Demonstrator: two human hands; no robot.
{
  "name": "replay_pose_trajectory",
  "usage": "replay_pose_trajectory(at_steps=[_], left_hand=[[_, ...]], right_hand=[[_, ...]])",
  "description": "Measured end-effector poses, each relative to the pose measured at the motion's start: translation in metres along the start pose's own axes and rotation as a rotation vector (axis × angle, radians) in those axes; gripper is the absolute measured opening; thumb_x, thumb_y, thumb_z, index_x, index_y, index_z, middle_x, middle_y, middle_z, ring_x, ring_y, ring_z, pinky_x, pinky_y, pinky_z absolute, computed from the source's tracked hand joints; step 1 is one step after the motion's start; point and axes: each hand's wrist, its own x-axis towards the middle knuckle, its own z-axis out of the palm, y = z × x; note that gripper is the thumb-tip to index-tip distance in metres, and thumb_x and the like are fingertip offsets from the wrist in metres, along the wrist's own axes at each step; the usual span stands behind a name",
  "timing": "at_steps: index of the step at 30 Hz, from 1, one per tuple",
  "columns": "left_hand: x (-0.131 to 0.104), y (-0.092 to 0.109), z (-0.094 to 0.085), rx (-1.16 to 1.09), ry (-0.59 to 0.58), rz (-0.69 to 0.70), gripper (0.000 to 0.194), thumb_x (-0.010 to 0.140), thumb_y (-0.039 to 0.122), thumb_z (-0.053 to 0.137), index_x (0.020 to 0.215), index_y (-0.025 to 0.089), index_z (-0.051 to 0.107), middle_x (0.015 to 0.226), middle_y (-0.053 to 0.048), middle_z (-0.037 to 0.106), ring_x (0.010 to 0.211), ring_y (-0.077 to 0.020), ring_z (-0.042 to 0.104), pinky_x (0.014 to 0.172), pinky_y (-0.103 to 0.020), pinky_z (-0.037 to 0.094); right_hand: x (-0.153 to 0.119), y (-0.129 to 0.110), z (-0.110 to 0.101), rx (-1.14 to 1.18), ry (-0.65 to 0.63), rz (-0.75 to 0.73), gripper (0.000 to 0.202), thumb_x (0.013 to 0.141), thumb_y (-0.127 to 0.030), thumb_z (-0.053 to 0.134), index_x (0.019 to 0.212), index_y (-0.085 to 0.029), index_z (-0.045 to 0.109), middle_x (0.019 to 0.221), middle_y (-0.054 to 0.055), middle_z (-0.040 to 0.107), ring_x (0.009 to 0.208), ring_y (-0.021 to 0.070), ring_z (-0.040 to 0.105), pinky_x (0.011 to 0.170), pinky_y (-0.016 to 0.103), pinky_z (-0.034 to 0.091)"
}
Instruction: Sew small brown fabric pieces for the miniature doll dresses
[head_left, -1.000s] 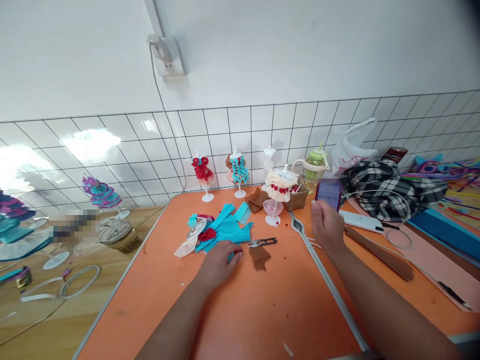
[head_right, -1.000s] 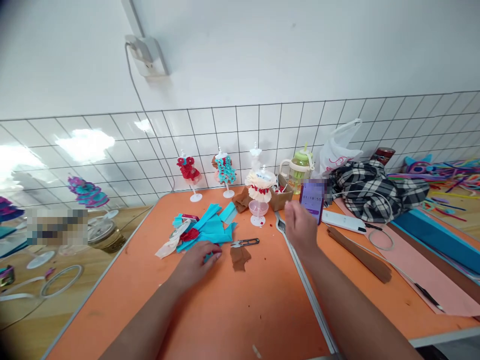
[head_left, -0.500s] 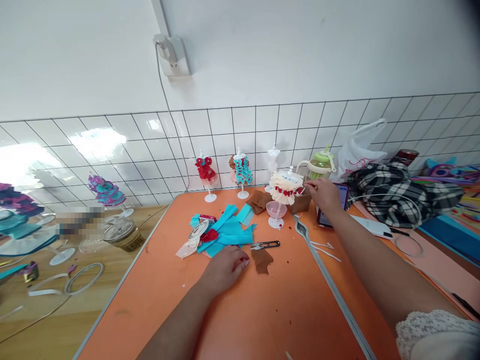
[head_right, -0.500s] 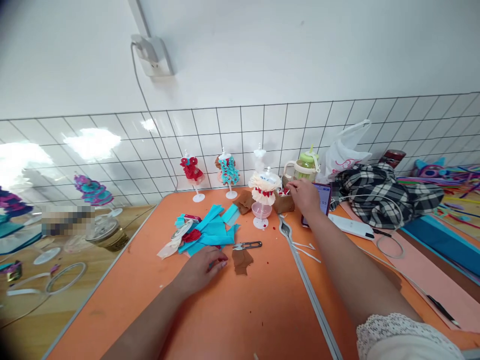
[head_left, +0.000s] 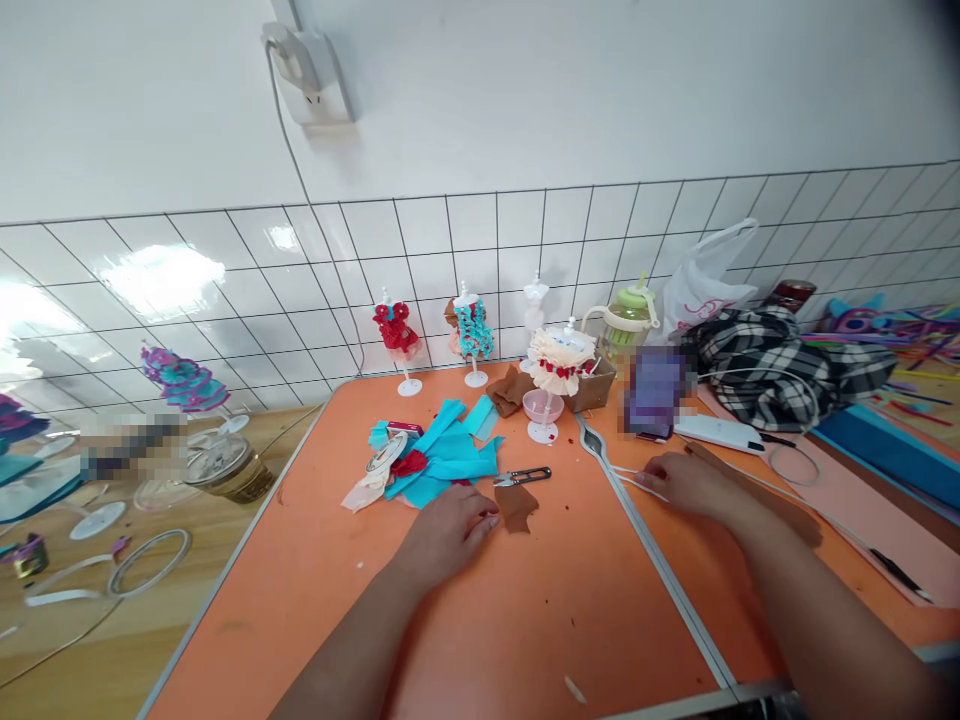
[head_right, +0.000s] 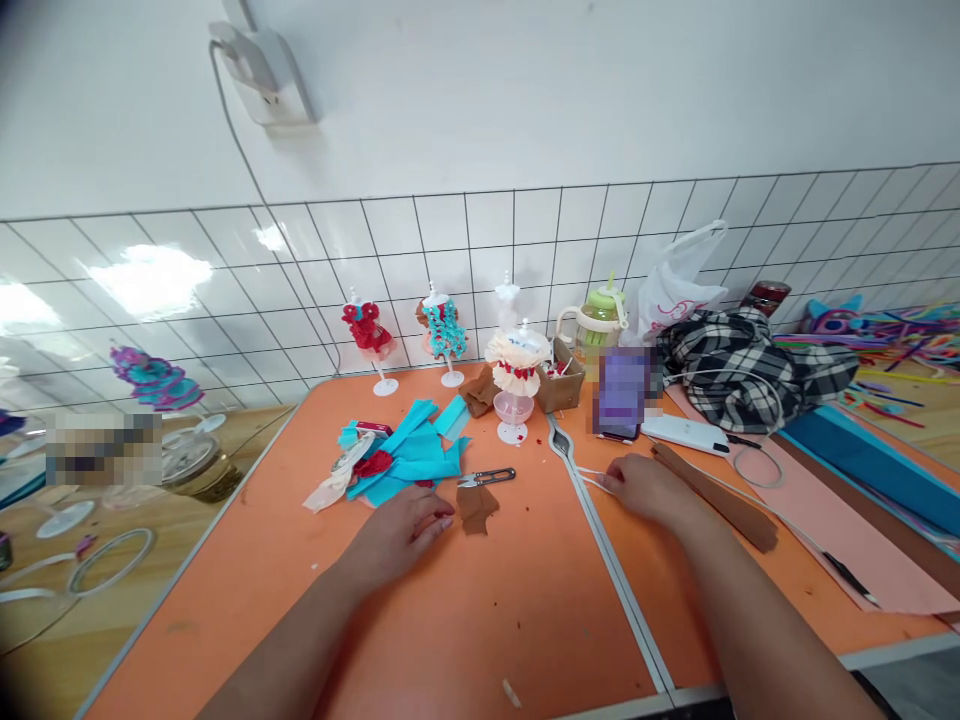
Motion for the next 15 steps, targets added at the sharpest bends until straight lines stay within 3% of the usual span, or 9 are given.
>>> replay_pose_trajectory(at_steps=[4, 9, 15], left_hand=[[-0.001, -0.001, 0.0, -0.007, 0.014, -0.009, 0.029, 0.091, 0.038, 0.039, 0.096, 0.025, 0.065, 0.093, -0.004, 0.066, 0.092, -0.0196, 0.056, 0.075, -0.029, 0.043], [-0.001, -0.006, 0.0, 0.014, 0.011, -0.022, 0.028, 0.09, 0.037, 0.039, 0.097, 0.025, 0.064, 0.093, -0.003, 0.066, 0.091, -0.0194, 0.056, 0.073, -0.029, 0.043], [-0.001, -0.005, 0.002, 0.024, -0.007, 0.01, 0.029, 0.091, 0.037, 0.039, 0.099, 0.025, 0.064, 0.095, -0.003, 0.066, 0.093, -0.0197, 0.055, 0.076, -0.03, 0.043]], right_hand=[[0.001, -0.008, 0.015, -0.024, -0.054, 0.032, 0.031, 0.079, -0.047, 0.049, 0.074, -0.018, 0.061, 0.085, 0.008, 0.062, 0.075, 0.0193, 0.059, 0.056, 0.026, 0.034], [0.001, -0.017, 0.018, -0.018, -0.099, 0.084, 0.017, 0.073, -0.036, 0.054, 0.07, -0.019, 0.057, 0.086, 0.006, 0.061, 0.072, 0.0177, 0.058, 0.056, 0.025, 0.035], [0.01, -0.015, 0.019, 0.192, -0.227, 0.152, 0.032, 0.075, -0.049, 0.052, 0.073, -0.018, 0.058, 0.066, 0.004, 0.063, 0.059, 0.0158, 0.056, 0.05, 0.025, 0.032]])
